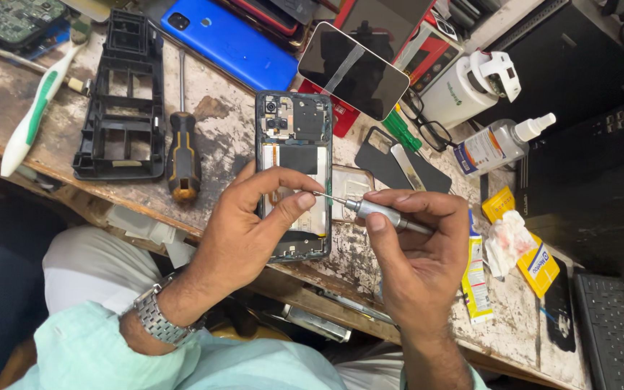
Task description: The person uses a precision screwdriver to unscrew and remove a metal bracket from the internal chassis of a disassembled smartphone. The person holds the phone in one hand and manipulates the screwdriver with the other, working on the area near the camera module.
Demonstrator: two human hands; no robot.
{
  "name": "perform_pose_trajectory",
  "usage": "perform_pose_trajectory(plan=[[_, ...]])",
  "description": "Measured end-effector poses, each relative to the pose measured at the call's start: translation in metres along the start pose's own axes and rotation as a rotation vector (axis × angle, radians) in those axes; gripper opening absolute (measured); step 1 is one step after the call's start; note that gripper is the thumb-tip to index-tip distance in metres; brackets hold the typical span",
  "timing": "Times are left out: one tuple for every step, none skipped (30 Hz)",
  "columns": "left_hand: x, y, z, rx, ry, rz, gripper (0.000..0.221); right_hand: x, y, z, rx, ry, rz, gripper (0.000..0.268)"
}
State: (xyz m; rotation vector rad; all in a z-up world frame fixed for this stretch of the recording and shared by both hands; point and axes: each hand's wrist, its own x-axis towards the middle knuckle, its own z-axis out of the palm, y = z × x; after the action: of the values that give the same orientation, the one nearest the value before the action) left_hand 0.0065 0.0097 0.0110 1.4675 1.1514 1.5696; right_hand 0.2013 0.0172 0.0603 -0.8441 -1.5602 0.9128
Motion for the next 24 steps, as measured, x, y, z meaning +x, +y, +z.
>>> perform_pose_trajectory(plan=[[-0.0004, -0.0005, 0.0010, -0.019, 0.007, 0.001, 0.015, -0.0001, 0.0002, -0.0001, -0.005, 0.001, 0.002, 0.030], [-0.0007, -0.0008, 0.0023, -0.038, 0.013, 0.001, 0.015, -0.0002, 0.0003, -0.0001, -0.011, 0.002, 0.005, 0.030], [-0.0008, -0.0010, 0.0029, -0.056, 0.021, 0.002, 0.015, 0.0000, 0.0004, 0.0001, -0.015, 0.002, 0.006, 0.030], [-0.0010, -0.0010, 0.0027, -0.046, 0.020, -0.003, 0.015, 0.0002, 0.0005, 0.0004, -0.015, 0.000, 0.001, 0.030], [-0.0011, -0.0010, 0.0027, -0.037, 0.019, -0.009, 0.015, 0.0002, 0.0005, 0.0005, -0.015, -0.001, -0.003, 0.030], [-0.0012, -0.0008, 0.0027, -0.028, 0.018, -0.015, 0.015, 0.0003, 0.0005, 0.0005, -0.015, -0.002, -0.007, 0.030], [-0.0009, -0.0007, 0.0026, -0.024, 0.018, -0.022, 0.016, 0.0002, 0.0004, 0.0005, -0.022, -0.004, -0.007, 0.030], [-0.0005, -0.0006, 0.0022, -0.019, 0.017, -0.029, 0.016, -0.0001, 0.0002, 0.0003, -0.030, -0.005, -0.006, 0.030], [-0.0008, -0.0003, 0.0018, -0.015, 0.017, -0.038, 0.016, -0.0008, 0.0002, 0.0003, -0.036, -0.007, -0.004, 0.030], [-0.0014, 0.0000, 0.0015, -0.021, 0.017, -0.033, 0.016, -0.0012, 0.0004, -0.0001, -0.047, -0.010, -0.006, 0.030], [-0.0017, 0.0003, 0.0017, -0.028, 0.017, -0.028, 0.016, -0.0014, 0.0006, -0.0012, -0.058, -0.011, -0.008, 0.030], [-0.0018, 0.0005, 0.0019, -0.035, 0.016, -0.023, 0.016, -0.0018, 0.0011, -0.0023, -0.070, -0.013, -0.010, 0.030], [-0.0018, 0.0005, 0.0021, -0.037, 0.019, -0.023, 0.016, -0.0022, 0.0022, -0.0029, -0.070, -0.026, -0.029, 0.030], [-0.0019, 0.0005, 0.0022, -0.039, 0.022, -0.024, 0.016, -0.0025, 0.0036, -0.0033, -0.070, -0.038, -0.047, 0.031], [-0.0018, 0.0003, 0.0023, -0.041, 0.025, -0.023, 0.016, -0.0027, 0.0050, -0.0037, -0.070, -0.051, -0.066, 0.031], [-0.0018, 0.0000, 0.0025, -0.045, 0.025, -0.027, 0.016, -0.0030, 0.0060, -0.0042, -0.087, -0.056, -0.085, 0.031], [-0.0020, -0.0002, 0.0026, -0.049, 0.024, -0.031, 0.016, -0.0034, 0.0068, -0.0047, -0.104, -0.062, -0.103, 0.032], [-0.0022, -0.0004, 0.0027, -0.053, 0.023, -0.035, 0.016, -0.0041, 0.0071, -0.0050, -0.120, -0.067, -0.122, 0.032], [-0.0022, -0.0006, 0.0028, -0.049, 0.021, -0.037, 0.016, -0.0051, 0.0072, -0.0052, -0.131, -0.064, -0.119, 0.032], [-0.0020, -0.0008, 0.0026, -0.045, 0.018, -0.039, 0.016, -0.0064, 0.0073, -0.0049, -0.142, -0.061, -0.116, 0.032], [-0.0016, -0.0008, 0.0026, -0.041, 0.016, -0.040, 0.016, -0.0070, 0.0072, -0.0049, -0.153, -0.057, -0.114, 0.032], [-0.0014, -0.0003, 0.0027, -0.045, 0.014, -0.034, 0.017, -0.0070, 0.0071, -0.0051, -0.148, -0.060, -0.124, 0.032], [-0.0015, 0.0005, 0.0025, -0.048, 0.012, -0.028, 0.017, -0.0066, 0.0073, -0.0050, -0.142, -0.063, -0.135, 0.032], [-0.0017, 0.0017, 0.0022, -0.050, 0.010, -0.022, 0.018, -0.0064, 0.0070, -0.0050, -0.136, -0.065, -0.146, 0.032]])
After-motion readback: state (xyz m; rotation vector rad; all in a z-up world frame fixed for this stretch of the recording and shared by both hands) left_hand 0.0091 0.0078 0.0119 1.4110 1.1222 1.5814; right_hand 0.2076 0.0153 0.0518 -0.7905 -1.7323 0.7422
